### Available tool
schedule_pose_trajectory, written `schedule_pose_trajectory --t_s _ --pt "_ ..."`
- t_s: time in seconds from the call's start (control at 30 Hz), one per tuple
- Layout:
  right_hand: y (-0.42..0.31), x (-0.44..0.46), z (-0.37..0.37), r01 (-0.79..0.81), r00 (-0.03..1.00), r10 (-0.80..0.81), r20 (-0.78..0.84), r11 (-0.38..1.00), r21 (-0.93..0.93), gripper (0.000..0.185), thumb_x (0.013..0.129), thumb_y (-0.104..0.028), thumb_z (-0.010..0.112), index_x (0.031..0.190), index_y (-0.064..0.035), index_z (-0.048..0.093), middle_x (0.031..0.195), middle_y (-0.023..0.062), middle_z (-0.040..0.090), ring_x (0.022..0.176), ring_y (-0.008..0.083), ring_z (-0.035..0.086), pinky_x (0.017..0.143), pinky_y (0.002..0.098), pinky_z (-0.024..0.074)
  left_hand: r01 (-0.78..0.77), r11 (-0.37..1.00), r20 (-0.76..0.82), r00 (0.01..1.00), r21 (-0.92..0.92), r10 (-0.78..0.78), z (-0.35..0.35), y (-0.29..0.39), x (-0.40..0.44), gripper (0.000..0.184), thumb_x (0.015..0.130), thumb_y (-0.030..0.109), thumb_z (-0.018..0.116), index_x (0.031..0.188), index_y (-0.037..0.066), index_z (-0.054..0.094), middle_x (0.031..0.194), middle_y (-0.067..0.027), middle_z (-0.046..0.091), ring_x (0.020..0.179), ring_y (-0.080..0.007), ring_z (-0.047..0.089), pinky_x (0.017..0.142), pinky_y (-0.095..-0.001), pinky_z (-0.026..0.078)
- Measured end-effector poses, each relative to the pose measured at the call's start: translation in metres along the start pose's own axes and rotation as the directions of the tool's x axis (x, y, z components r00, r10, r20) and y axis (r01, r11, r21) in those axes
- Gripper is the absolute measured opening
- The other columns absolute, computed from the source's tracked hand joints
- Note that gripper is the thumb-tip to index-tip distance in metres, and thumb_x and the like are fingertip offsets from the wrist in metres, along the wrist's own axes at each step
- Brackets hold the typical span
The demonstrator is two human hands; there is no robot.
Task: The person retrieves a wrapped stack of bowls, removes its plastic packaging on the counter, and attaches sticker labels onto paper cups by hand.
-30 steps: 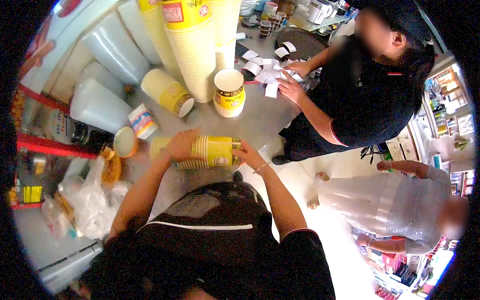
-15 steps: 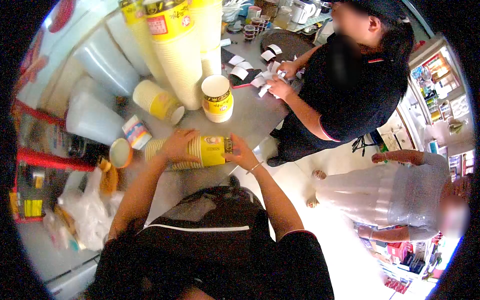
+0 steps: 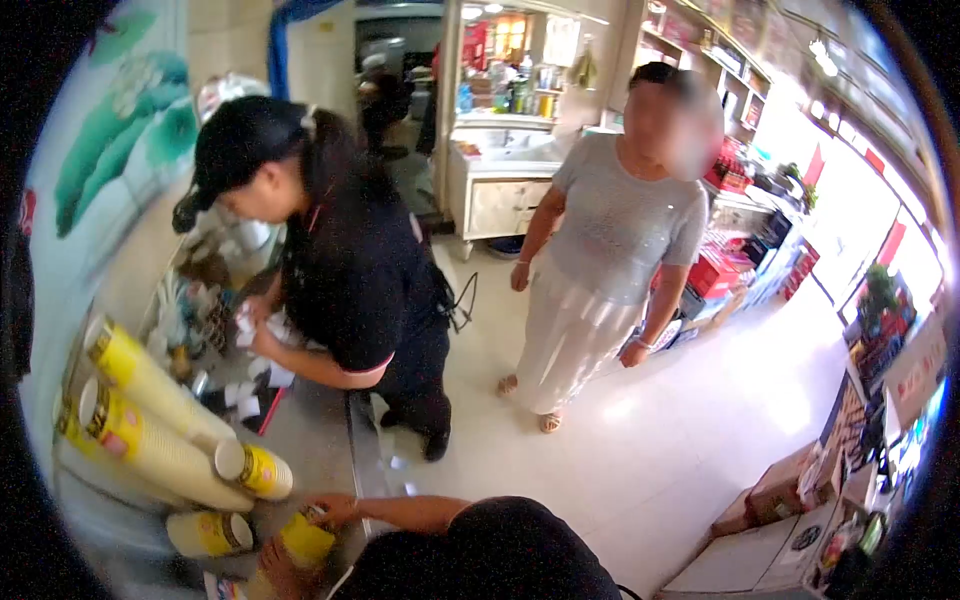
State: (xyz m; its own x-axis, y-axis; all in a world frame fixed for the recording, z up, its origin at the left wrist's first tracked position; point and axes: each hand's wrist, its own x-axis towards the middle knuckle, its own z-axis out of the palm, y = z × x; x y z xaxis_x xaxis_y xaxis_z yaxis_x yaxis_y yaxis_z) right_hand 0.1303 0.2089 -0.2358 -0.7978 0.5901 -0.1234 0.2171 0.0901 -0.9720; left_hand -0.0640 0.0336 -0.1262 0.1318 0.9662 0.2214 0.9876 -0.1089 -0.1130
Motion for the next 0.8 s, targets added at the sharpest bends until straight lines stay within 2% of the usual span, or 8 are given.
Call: schedule_pose_trajectory --t_s 0.13,0.23,0.33,0.4,0.53,0.63,0.73,0.8 --pt "-0.012 -0.015 0.003 -0.15 0.985 0.139 -0.106 0.983 -0.103 0.078 0.084 -0.06 0.063 0.137 -0.0035 0.048 0.129 0.0178 0.055 0.119 0.028 0.052 0.1 0.0368 0.0414 0.039 0.999 0.201 0.979 -0.016 -0.035 -0.037 0.013 0.011 0.053 0.091 0.032 0.052 0.137 0.007 0.045 0.137 -0.0156 0.05 0.124 -0.0353 0.048 0.105 -0.048 0.037" --pt "-0.017 -0.019 0.004 -0.129 0.985 0.133 -0.109 0.991 0.043 0.077 0.085 -0.06 0.06 0.136 -0.0036 0.049 0.126 0.0182 0.057 0.117 0.0284 0.054 0.099 0.0373 0.0416 0.033 0.999 0.213 0.976 0.043 -0.041 -0.029 0.012 0.009 0.051 0.091 0.028 0.05 0.138 0.007 0.044 0.139 -0.0155 0.048 0.126 -0.0337 0.047 0.104 -0.0473 0.037" --pt "0.058 0.006 0.028 0.137 0.946 -0.196 -0.258 0.964 -0.227 0.064 0.089 -0.058 0.056 0.125 -0.0056 0.058 0.118 0.0164 0.062 0.107 0.0237 0.06 0.091 0.0359 0.0476 0.0 0.995 0.188 0.982 0.095 -0.018 -0.007 0.004 0.001 0.053 0.091 0.028 0.051 0.139 0.007 0.044 0.139 -0.0155 0.048 0.127 -0.0328 0.046 0.103 -0.0471 0.038" --pt "0.011 -0.027 0.011 0.047 0.953 -0.048 -0.3 0.999 -0.009 0.056 0.092 -0.056 0.053 0.116 -0.0066 0.062 0.106 0.0143 0.066 0.092 0.0209 0.065 0.078 0.0334 0.0517 -0.054 0.99 0.114 0.993 0.129 0.039 0.018 -0.012 -0.009 0.059 0.089 0.035 0.055 0.139 0.007 0.044 0.137 -0.0156 0.049 0.125 -0.0333 0.047 0.102 -0.0475 0.039" --pt "-0.008 -0.029 -0.001 -0.218 0.887 0.341 -0.311 0.903 0.37 0.046 0.095 -0.05 0.05 0.1 -0.0076 0.066 0.083 0.009 0.069 0.06 0.0166 0.067 0.054 0.0293 0.053 0.21 0.971 0.288 0.943 -0.113 -0.17 -0.031 0.012 0.023 0.08 0.078 0.052 0.066 0.14 0.007 0.042 0.139 -0.0157 0.047 0.127 -0.0342 0.046 0.103 -0.0497 0.037" --pt "0.004 -0.025 -0.005 -0.151 0.936 0.199 -0.29 0.972 0.179 0.037 0.097 -0.038 0.048 0.102 -0.0076 0.067 0.087 0.0099 0.066 0.066 0.0199 0.065 0.06 0.036 0.0521 0.356 0.916 0.376 0.887 -0.187 -0.268 -0.041 0.017 0.036 0.09 0.073 0.056 0.07 0.139 0.004 0.039 0.137 -0.0193 0.046 0.124 -0.0394 0.045 0.102 -0.0539 0.035" --pt "-0.019 -0.031 -0.009 -0.29 0.909 0.332 -0.253 0.938 0.189 0.035 0.096 -0.038 0.05 0.102 -0.0078 0.066 0.088 0.0121 0.067 0.068 0.023 0.066 0.062 0.0383 0.0518 0.419 0.878 0.374 0.872 -0.234 -0.316 -0.032 0.015 0.032 0.087 0.075 0.056 0.069 0.137 0.003 0.04 0.134 -0.0217 0.047 0.122 -0.0423 0.045 0.1 -0.0561 0.035" --pt "-0.007 -0.03 -0.006 -0.085 0.921 0.07 -0.384 0.996 -0.022 0.035 0.094 -0.039 0.053 0.096 -0.008 0.069 0.073 0.0105 0.067 0.057 0.0205 0.065 0.056 0.0349 0.0527 0.337 0.911 0.235 0.93 -0.239 -0.283 -0.008 0.006 0.022 0.071 0.085 0.053 0.061 0.134 0.003 0.044 0.132 -0.0218 0.049 0.119 -0.0413 0.047 0.096 -0.0548 0.038"
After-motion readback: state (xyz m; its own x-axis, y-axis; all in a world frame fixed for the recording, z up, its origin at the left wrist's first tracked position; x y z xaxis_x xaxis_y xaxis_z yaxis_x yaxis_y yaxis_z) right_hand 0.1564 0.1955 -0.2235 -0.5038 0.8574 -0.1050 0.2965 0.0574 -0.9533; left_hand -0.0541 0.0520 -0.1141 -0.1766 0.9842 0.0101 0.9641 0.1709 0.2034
